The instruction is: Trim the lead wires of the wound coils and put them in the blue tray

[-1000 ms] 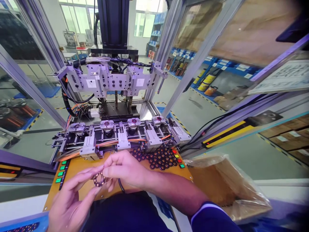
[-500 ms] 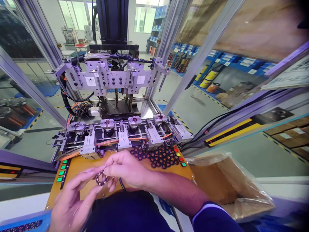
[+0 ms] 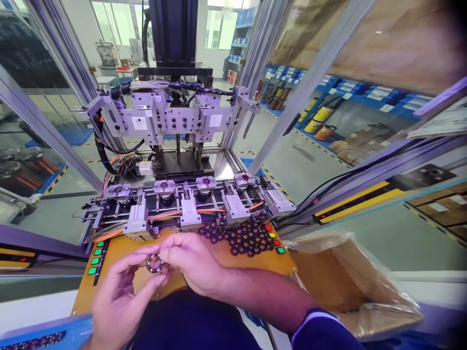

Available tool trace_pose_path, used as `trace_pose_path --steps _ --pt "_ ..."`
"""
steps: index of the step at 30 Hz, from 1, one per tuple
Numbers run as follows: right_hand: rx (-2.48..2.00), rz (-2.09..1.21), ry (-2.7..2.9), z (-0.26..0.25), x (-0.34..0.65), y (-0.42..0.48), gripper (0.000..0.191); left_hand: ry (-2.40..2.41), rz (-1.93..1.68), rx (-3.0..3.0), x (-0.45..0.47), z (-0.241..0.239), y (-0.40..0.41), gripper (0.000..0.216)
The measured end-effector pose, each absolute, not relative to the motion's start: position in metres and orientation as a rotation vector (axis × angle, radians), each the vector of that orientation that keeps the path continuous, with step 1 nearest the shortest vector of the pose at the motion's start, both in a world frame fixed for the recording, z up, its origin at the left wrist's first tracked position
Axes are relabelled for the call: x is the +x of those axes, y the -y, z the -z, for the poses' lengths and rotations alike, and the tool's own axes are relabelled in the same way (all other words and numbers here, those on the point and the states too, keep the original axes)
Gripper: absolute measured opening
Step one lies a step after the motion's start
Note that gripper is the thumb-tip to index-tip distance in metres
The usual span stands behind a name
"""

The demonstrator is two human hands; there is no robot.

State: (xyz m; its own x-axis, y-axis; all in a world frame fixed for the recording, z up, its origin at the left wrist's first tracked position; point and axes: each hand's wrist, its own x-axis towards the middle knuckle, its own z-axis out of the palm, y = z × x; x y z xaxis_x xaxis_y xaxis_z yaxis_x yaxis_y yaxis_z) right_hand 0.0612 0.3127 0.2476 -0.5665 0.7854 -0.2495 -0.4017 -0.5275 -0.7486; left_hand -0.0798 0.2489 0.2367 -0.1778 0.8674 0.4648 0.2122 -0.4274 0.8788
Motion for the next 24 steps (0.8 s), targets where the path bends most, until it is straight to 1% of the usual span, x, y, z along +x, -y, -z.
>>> trace_pose_path --steps 4,9,11,18,24 --pt "-0.730 -2.143 0.849 -0.247 0.063 -0.314 0.036 -1.298 -1.621 1.580 -0.084 -0.236 -0.248 0.037" --pt "-0.750 -2.159 0.944 -0.250 0.067 -0.319 0.029 -1.330 -1.579 1.676 -0.086 -0.240 -0.250 0.032" --pt "-0.769 -2.176 0.962 -0.252 0.067 -0.320 0.028 -1.323 -1.576 1.762 -0.087 -0.241 -0.250 0.033" --pt "-0.819 -2.218 0.976 -0.257 0.068 -0.321 0.036 -1.323 -1.529 2.039 -0.091 -0.245 -0.250 0.037" --pt "-0.875 -2.216 1.023 -0.257 0.067 -0.321 0.030 -1.290 -1.445 2.251 -0.097 -0.245 -0.249 0.042"
